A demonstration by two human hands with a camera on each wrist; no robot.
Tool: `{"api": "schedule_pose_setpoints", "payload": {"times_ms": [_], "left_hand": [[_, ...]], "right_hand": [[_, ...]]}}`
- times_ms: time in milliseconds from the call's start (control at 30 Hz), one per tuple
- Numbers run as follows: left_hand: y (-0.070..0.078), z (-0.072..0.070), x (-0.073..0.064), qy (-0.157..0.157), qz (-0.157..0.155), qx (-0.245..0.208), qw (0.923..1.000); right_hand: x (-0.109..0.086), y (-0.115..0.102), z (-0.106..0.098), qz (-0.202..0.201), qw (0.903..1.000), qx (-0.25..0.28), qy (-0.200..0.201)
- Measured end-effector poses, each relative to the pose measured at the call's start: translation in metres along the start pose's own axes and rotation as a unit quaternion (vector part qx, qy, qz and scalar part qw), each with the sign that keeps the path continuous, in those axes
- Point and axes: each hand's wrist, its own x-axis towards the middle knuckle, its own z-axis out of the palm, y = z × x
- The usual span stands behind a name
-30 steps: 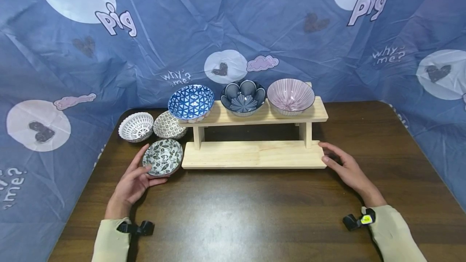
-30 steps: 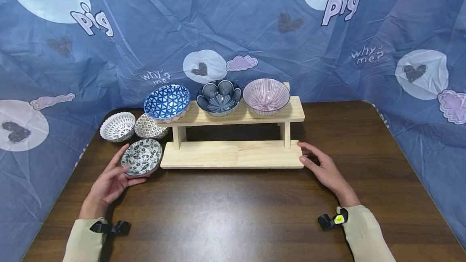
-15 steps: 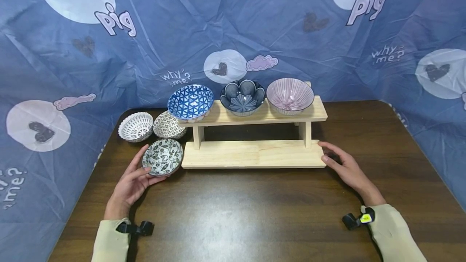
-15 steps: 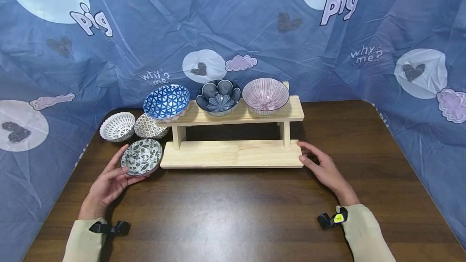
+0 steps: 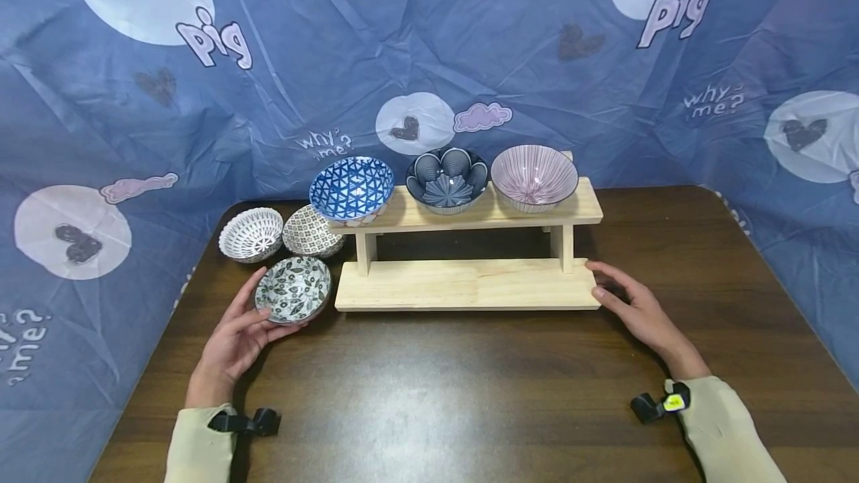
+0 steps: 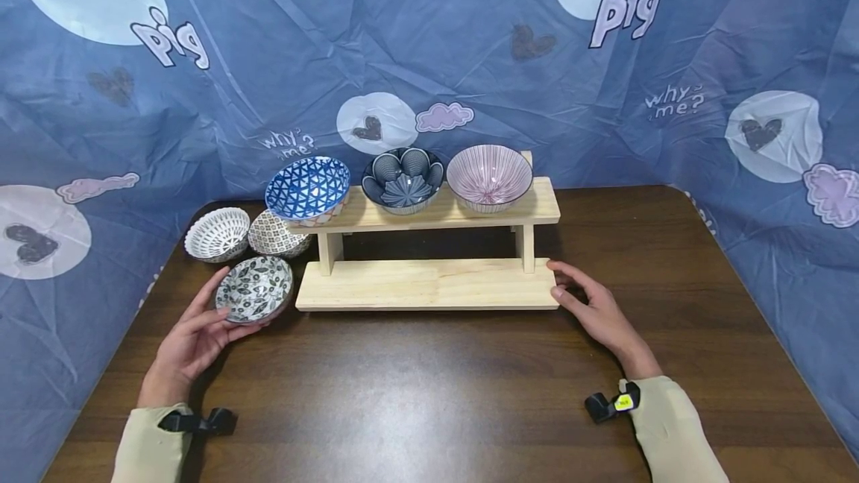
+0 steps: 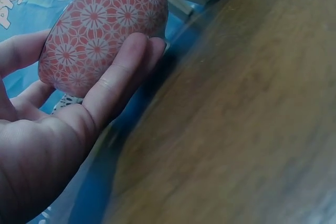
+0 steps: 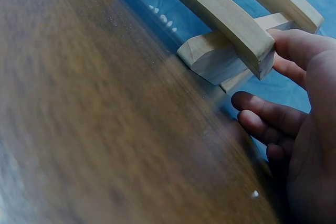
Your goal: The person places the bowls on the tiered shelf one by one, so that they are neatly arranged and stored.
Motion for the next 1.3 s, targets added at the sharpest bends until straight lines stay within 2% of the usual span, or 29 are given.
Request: {"api": "schedule_pose_setpoints", "payload": {"times_ms": [467,733,1033,1300], "left_hand": [[0.012,0.006,-0.002,-0.024,0.016,-0.013,0.9995],[0.017,0.009,-0.004,-0.061,0.024,-0.038,0.9971],[0.021,0.021,-0.005,-0.074,0.024,-0.043,0.996],[0.023,0.036,-0.005,-0.084,0.029,-0.062,0.9942]], "right_hand": [[-0.001,0.001,-0.002,-0.01,0.9999,0.008,0.005],[-0.001,0.001,-0.003,-0.012,0.9999,0.008,0.007],[0.0,-0.001,-0.001,0.005,1.0,0.0,-0.006],[-0.001,-0.001,0.0,0.001,1.0,0.0,-0.002]]}}
